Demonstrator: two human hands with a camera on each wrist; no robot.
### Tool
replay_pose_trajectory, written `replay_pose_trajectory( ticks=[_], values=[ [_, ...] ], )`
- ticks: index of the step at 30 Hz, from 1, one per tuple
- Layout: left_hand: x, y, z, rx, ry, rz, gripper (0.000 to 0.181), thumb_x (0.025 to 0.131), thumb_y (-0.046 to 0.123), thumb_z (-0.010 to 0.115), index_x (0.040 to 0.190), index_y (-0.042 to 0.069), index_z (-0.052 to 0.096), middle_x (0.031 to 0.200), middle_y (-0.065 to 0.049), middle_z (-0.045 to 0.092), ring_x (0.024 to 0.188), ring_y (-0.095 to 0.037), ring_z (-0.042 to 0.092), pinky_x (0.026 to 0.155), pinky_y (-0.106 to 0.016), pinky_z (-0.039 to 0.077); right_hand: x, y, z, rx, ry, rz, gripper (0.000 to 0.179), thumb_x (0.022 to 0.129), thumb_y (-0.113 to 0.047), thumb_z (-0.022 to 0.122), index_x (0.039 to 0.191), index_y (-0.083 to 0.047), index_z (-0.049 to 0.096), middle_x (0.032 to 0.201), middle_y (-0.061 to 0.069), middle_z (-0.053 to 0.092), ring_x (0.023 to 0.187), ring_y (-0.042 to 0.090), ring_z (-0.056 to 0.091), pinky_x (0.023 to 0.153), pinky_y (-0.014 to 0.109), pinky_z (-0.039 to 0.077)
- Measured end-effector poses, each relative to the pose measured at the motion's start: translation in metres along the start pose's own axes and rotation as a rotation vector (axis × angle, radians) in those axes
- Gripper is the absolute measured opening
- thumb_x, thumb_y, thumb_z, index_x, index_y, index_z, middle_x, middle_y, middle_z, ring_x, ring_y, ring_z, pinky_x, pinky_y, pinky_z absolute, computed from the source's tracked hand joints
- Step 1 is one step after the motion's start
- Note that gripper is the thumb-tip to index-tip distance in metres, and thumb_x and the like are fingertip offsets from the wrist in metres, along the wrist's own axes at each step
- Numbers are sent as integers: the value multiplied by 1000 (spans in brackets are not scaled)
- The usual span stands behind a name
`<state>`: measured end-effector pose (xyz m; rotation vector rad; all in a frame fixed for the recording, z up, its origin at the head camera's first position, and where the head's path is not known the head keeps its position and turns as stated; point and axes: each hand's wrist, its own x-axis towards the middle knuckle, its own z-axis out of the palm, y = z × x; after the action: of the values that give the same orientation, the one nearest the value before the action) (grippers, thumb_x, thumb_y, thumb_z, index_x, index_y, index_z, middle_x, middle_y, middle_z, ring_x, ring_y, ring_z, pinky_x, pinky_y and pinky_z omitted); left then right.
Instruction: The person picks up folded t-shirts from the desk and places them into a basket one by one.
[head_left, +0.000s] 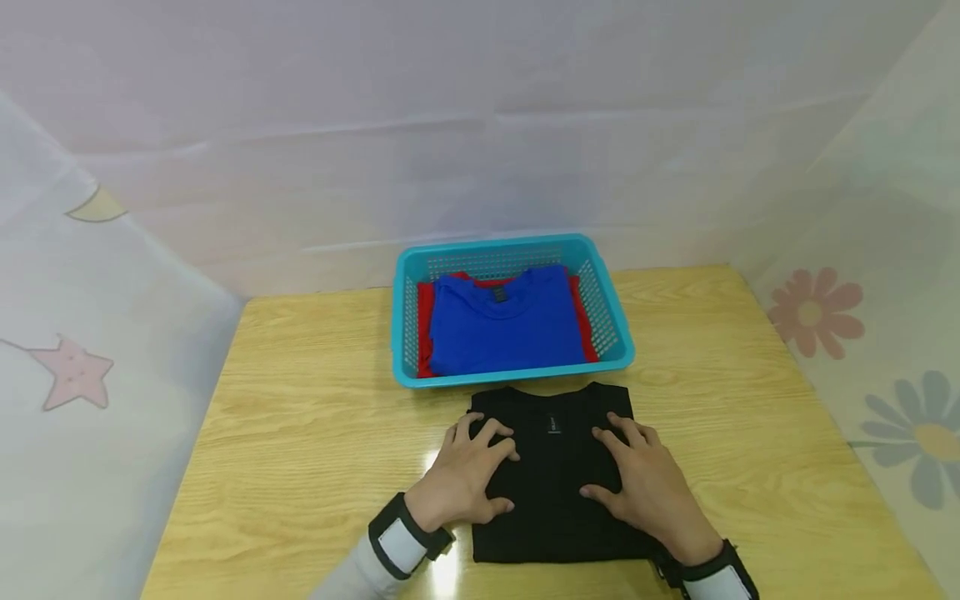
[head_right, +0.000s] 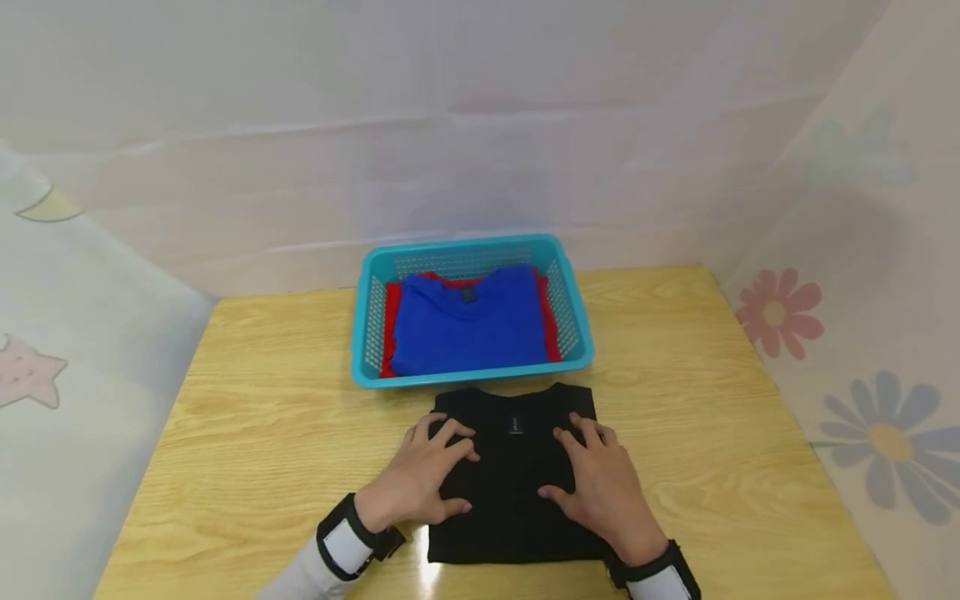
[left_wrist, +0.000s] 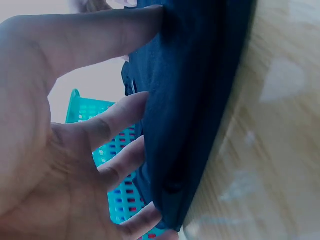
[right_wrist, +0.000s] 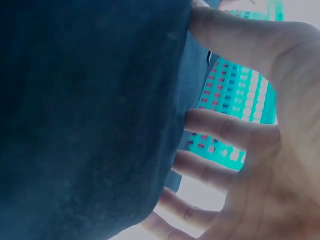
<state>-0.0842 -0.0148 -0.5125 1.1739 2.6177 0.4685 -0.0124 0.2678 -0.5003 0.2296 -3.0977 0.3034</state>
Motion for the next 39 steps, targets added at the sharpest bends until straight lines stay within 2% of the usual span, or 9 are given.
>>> replay_pose_trajectory(
  ticks=[8, 14, 21, 27, 31, 34, 36, 39],
  values=[
    [-15, -9, -2, -44, 66, -32, 49, 75, 51, 80, 114, 31, 58, 141, 5, 38, 136, -41, 23, 104, -60, 30, 5, -18, 6, -29, -14, -9, 85, 65, -62, 81, 130, -11, 63, 142, 20, 44, 119, 48, 46, 89, 61, 47],
    [-26, -15, 0, -60, 71, -60, 49, 77, 50, 79, 115, 30, 57, 142, 5, 38, 137, -40, 21, 105, -62, 27, 8, -27, 9, -35, -6, -21, 85, 65, -64, 80, 130, -13, 63, 142, 18, 45, 118, 48, 46, 88, 61, 47],
    [-33, -18, -3, -86, 64, -94, 50, 75, 48, 81, 113, 30, 55, 140, 5, 38, 137, -40, 21, 105, -62, 26, 11, -37, 10, -40, -1, -36, 85, 64, -66, 79, 130, -15, 63, 142, 18, 45, 119, 46, 45, 87, 59, 48],
    [-36, -19, -9, -76, 61, -123, 48, 77, 48, 80, 113, 28, 55, 139, 3, 38, 137, -40, 22, 103, -61, 32, 14, -43, 12, -21, 14, -33, 84, 64, -67, 79, 129, -16, 65, 143, 16, 45, 119, 45, 45, 87, 58, 48],
    [-38, -19, -10, -74, 93, -131, 51, 78, 46, 80, 117, 24, 55, 143, -1, 37, 136, -41, 24, 101, -57, 38, 14, -42, 13, 77, 33, 21, 75, 69, -58, 82, 129, -16, 64, 145, 16, 42, 118, 46, 45, 86, 59, 48],
    [-42, -17, -8, -98, 145, -153, 55, 80, 43, 80, 122, 19, 55, 147, -8, 32, 133, -44, 27, 97, -49, 45, 12, -39, 12, 209, 56, 94, 71, 75, -46, 83, 133, -13, 60, 146, 19, 38, 119, 48, 44, 87, 61, 46],
    [-45, -15, -6, -139, 184, -197, 56, 82, 41, 78, 126, 16, 53, 149, -11, 29, 131, -45, 29, 93, -46, 49, 10, -36, 10, 303, 81, 134, 72, 79, -43, 80, 138, -11, 54, 145, 21, 37, 121, 47, 44, 88, 63, 45],
    [-49, -13, -4, -226, 271, -277, 56, 85, 38, 76, 130, 14, 51, 149, -13, 27, 124, -42, 36, 86, -42, 51, 8, -30, 8, 449, 138, 149, 74, 84, -37, 78, 143, -7, 45, 140, 21, 40, 118, 43, 49, 89, 59, 47]
  ],
)
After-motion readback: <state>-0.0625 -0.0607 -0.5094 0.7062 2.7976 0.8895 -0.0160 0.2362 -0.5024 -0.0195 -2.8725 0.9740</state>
